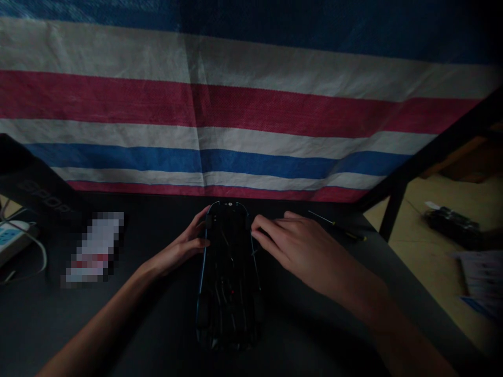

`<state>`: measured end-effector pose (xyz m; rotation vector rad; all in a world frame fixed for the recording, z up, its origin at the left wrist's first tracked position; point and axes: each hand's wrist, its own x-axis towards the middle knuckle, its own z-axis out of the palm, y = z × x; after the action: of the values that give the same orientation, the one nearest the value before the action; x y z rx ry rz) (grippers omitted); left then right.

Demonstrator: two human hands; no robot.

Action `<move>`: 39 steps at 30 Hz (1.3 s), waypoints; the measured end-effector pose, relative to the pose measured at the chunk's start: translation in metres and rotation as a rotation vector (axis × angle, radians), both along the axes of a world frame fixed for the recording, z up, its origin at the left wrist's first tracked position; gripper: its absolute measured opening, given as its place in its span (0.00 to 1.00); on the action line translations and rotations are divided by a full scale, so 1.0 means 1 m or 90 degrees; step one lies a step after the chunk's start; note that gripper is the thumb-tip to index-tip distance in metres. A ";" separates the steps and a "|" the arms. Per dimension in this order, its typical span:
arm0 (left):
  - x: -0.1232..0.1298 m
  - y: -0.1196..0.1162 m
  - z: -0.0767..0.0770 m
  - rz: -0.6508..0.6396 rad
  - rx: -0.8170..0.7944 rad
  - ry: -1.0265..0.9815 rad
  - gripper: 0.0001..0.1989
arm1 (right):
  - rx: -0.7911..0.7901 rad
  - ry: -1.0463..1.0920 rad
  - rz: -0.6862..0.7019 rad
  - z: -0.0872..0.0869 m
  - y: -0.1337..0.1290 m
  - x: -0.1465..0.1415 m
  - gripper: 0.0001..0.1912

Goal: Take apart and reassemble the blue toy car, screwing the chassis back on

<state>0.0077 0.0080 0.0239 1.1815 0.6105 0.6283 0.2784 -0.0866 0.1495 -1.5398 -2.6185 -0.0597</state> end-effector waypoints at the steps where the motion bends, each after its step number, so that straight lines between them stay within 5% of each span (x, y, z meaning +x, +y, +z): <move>1: 0.000 0.000 0.000 -0.002 0.001 0.001 0.42 | -0.005 -0.007 -0.023 0.001 -0.001 -0.004 0.16; 4: 0.000 0.000 0.002 -0.005 0.009 -0.003 0.42 | -0.021 0.046 -0.058 0.002 -0.003 -0.012 0.10; 9: 0.001 0.000 0.003 -0.012 0.014 0.002 0.43 | -0.008 0.065 0.015 -0.002 -0.003 -0.006 0.09; 15: 0.002 0.000 0.003 -0.001 0.001 -0.001 0.44 | 0.018 -0.049 -0.110 -0.003 0.002 -0.007 0.13; 22: 0.000 0.001 -0.001 -0.011 0.014 -0.004 0.43 | -0.016 0.099 0.059 -0.004 0.005 0.007 0.10; 29: 0.001 0.001 0.001 -0.012 0.016 -0.009 0.43 | -0.010 0.041 -0.012 -0.003 0.002 -0.001 0.11; 33: 0.001 0.001 0.001 -0.015 0.017 -0.004 0.43 | -0.007 0.108 0.035 -0.003 0.003 -0.001 0.09; 39: 0.000 0.002 0.000 -0.011 0.020 -0.006 0.43 | 0.017 -0.059 -0.035 -0.003 0.004 -0.011 0.15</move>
<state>0.0082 0.0096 0.0241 1.2112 0.5839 0.6304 0.2672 -0.0829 0.1466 -1.6388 -2.6315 -0.1736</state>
